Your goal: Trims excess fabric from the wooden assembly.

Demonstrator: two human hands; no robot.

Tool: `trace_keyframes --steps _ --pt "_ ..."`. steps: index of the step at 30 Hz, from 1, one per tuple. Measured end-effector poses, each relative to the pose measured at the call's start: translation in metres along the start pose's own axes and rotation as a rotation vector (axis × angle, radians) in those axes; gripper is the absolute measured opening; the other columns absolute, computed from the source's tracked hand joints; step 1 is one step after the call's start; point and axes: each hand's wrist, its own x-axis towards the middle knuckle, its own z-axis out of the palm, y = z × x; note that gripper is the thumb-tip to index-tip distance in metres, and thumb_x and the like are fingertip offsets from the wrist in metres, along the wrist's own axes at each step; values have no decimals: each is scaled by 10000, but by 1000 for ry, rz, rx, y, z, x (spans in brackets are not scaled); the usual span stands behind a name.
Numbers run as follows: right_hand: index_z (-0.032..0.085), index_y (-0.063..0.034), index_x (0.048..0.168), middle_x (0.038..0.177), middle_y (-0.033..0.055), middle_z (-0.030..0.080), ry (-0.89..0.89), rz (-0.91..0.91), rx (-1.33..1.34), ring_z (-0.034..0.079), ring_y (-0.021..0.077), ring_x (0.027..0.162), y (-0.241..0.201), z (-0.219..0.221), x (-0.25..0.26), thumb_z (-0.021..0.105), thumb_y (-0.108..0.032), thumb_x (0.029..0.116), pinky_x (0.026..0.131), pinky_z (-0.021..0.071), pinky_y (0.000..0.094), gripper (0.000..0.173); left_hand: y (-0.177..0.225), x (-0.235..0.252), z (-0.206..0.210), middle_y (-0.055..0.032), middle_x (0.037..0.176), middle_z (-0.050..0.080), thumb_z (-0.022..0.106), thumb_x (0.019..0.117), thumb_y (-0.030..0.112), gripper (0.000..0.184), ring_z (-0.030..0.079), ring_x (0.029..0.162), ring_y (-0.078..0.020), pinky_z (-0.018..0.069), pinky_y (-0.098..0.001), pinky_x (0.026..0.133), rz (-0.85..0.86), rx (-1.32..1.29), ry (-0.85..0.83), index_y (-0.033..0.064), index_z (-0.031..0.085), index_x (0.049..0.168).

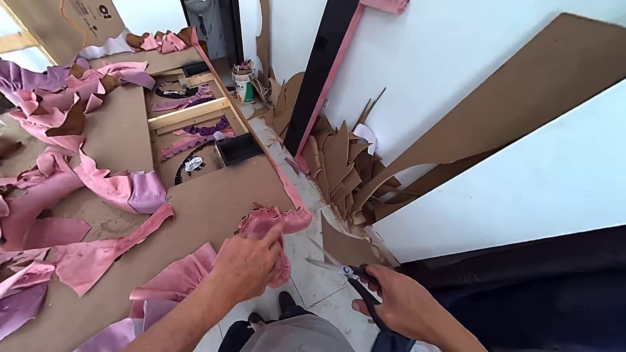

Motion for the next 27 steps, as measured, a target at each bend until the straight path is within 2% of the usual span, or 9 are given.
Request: trace_keyframes --steps 2,4,6,8,11,15,22,24,27 --pt "652 -82 1160 1030 110 682 -16 -3 -75 678 301 926 0 3 -6 792 -623 743 784 553 531 697 5 17 -19 3 1649 374 758 860 269 383 699 876 -273 567 -471 631 115 22 -193 134 679 1209" --pt "657 -73 1169 1070 132 698 19 -34 -172 689 331 956 -3 7 -8 786 -626 736 804 551 547 714 3 37 -32 -22 1622 412 810 795 285 724 700 909 -308 566 -512 653 121 -5 -367 180 528 1453" --pt "641 -75 1196 1108 138 685 8 -24 -248 678 339 989 -13 8 -12 760 -654 747 852 531 545 742 -9 48 -34 -98 1308 644 770 826 411 837 687 944 -332 560 -557 742 86 -17 -477 257 414 1567" --pt "634 -75 1186 1100 137 680 22 -18 -291 675 335 991 -28 6 -13 747 -675 742 859 522 532 755 -23 51 -35 -88 961 699 680 913 452 461 682 875 -297 547 -538 743 152 -6 -493 184 612 1283" --pt "626 -63 1209 1127 144 669 25 -3 -302 663 337 1039 -57 2 -11 746 -653 758 906 507 525 752 -37 37 -38 -39 902 694 631 973 268 152 684 828 -244 548 -469 686 358 -6 -334 144 718 986" --pt "611 -41 1193 1131 157 657 52 -41 -364 658 338 1043 -90 11 -5 734 -649 763 899 504 522 755 -34 30 -36 -36 918 693 708 898 147 53 680 848 -249 553 -438 667 549 34 -158 131 728 944" --pt "524 35 1303 1265 225 592 -50 122 -458 613 378 1159 -148 30 5 765 -664 687 982 470 527 963 -11 57 -32 -55 913 694 691 929 170 77 678 877 -257 544 -457 708 636 2 -132 109 721 893" --pt "523 28 1298 1241 219 605 -76 193 -451 632 374 1120 -156 31 4 784 -546 698 949 484 527 870 -12 62 -31 -55 916 697 707 914 192 90 678 866 -253 539 -468 713 638 7 -140 111 720 877" --pt "589 -6 1160 1072 194 675 -141 273 -427 686 373 1005 -164 19 -2 741 -396 749 774 534 552 587 -14 66 -28 -49 904 692 725 906 234 118 672 829 -246 533 -464 690 665 13 -129 125 718 862"
